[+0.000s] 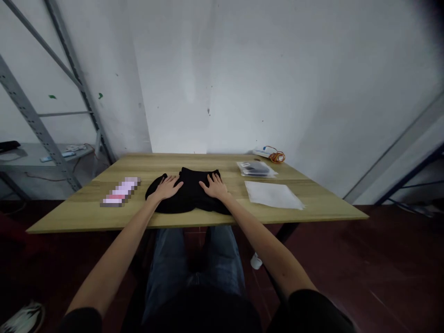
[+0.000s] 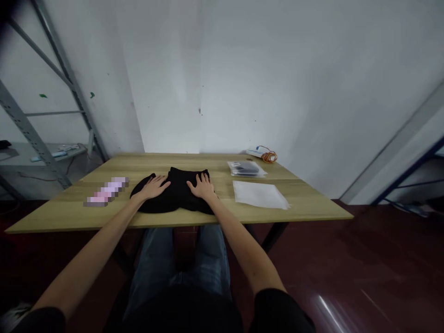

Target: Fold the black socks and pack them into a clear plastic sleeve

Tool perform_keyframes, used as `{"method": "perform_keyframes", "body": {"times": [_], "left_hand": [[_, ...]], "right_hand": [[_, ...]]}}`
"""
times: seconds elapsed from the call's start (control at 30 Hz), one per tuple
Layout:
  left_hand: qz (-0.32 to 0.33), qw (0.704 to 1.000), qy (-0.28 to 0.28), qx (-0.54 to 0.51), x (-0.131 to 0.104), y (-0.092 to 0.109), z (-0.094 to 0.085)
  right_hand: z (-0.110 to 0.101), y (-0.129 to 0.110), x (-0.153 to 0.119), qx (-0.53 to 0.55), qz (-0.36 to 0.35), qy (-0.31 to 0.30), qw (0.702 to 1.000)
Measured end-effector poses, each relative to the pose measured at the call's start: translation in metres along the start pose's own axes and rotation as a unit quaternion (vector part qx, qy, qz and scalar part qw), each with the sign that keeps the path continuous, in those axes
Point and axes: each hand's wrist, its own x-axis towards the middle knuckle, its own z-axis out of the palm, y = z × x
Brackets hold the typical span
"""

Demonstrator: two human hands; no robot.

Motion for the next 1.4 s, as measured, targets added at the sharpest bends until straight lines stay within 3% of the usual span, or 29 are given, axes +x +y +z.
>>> {"method": "perform_keyframes", "body": {"times": [0.23, 0.33, 0.43, 0.5, 0.6, 0.7, 0.77, 0.87, 0.97, 1.07, 1.17, 1.27, 1.4], "left_hand": [[-0.003, 1.000, -0.004, 0.001, 0.018, 0.001, -0.004], [0.038, 0.996, 0.074, -0.017, 0.010, 0.004, -0.009], [0.124, 0.974, 0.185, -0.032, -0.003, 0.012, -0.018], [0.162, 0.963, 0.213, -0.035, -0.013, 0.020, -0.022], [0.176, 0.972, 0.152, -0.026, -0.023, 0.026, -0.017], [0.135, 0.989, 0.047, -0.025, -0.029, 0.024, -0.007], [0.120, 0.992, 0.010, -0.025, -0.031, 0.021, -0.003], [0.125, 0.992, 0.005, -0.015, -0.034, 0.020, -0.003], [0.122, 0.992, 0.015, -0.003, -0.037, 0.023, -0.004], [0.124, 0.992, 0.027, 0.002, -0.040, 0.025, -0.004], [0.125, 0.992, 0.032, -0.001, -0.041, 0.025, -0.004], [0.124, 0.992, 0.026, -0.004, -0.041, 0.025, -0.004], [0.126, 0.992, 0.021, -0.011, -0.041, 0.025, -0.004]], "right_hand": [[0.004, -0.001, 0.021, 0.000, 0.011, -0.005, 1.000], [0.000, -0.003, 0.017, -0.002, 0.000, 0.036, 0.999], [-0.010, -0.009, 0.005, -0.009, -0.056, 0.142, 0.988], [-0.017, -0.013, -0.008, -0.004, -0.102, 0.195, 0.975], [-0.021, -0.012, -0.037, 0.009, -0.138, 0.177, 0.974], [-0.017, 0.000, -0.066, -0.006, -0.154, 0.083, 0.985], [-0.014, 0.010, -0.079, -0.021, -0.153, 0.034, 0.987], [-0.013, 0.019, -0.085, -0.033, -0.160, 0.008, 0.987], [-0.025, 0.027, -0.076, -0.036, -0.187, 0.018, 0.982], [-0.054, 0.050, -0.052, -0.034, -0.139, 0.088, 0.986], [-0.087, 0.094, -0.023, -0.101, -0.052, 0.148, 0.982], [-0.103, 0.140, -0.003, -0.167, -0.028, 0.134, 0.976], [-0.097, 0.172, 0.008, -0.205, 0.013, 0.074, 0.976]]}}
